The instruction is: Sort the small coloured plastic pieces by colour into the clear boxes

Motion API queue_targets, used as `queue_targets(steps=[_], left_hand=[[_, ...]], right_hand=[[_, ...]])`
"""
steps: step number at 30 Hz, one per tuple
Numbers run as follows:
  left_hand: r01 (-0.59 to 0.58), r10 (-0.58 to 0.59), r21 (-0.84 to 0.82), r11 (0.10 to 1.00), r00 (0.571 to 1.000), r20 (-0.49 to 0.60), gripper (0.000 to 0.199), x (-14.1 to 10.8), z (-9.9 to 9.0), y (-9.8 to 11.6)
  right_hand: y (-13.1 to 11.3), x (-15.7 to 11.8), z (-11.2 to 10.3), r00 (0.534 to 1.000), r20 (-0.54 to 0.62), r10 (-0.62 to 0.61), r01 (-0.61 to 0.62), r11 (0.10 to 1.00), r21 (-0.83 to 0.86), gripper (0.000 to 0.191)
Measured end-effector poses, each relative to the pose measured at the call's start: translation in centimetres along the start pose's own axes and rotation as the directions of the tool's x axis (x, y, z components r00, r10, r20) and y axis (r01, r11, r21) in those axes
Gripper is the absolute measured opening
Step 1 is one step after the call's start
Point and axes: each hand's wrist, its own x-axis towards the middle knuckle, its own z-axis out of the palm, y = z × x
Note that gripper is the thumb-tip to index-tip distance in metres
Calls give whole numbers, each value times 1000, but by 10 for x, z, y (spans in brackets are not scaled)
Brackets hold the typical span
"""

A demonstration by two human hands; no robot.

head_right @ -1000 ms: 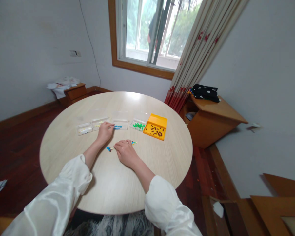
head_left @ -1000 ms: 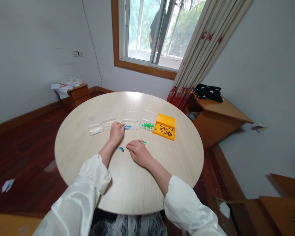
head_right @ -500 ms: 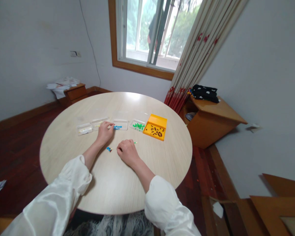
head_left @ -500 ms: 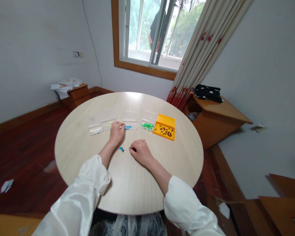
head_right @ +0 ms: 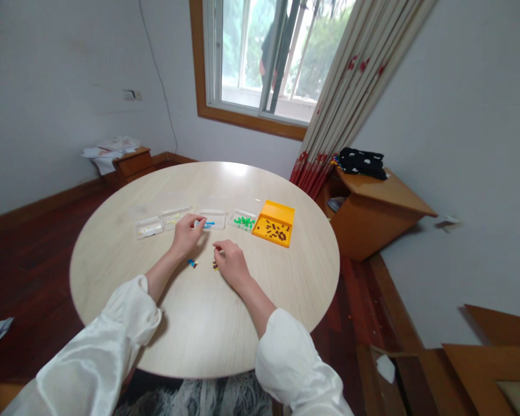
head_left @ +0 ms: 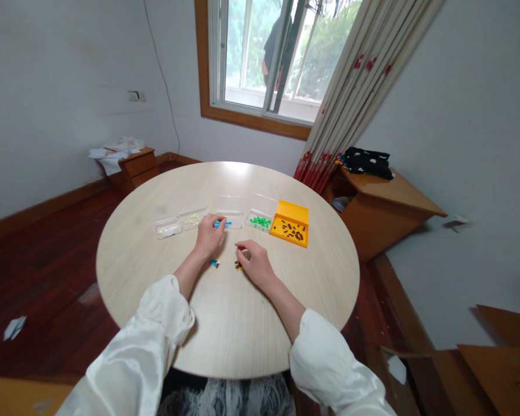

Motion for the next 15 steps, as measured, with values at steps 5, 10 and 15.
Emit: queue_targets(steps=[5,10,15], left_hand=[[134,-83,-176,975,959,270,28,-2,4,8],[186,-50,-224,957,862,504,32,-5,4,18],[294,-84,-240,925,775,627,37,-11,2,22]], right_hand=[[5,4,-5,985,-171,3,15,994,106,18],[8,5,-7,964,-261,49,-1,983,181,19],[10,6,-6,955,-280,103,-32,968,250,25]])
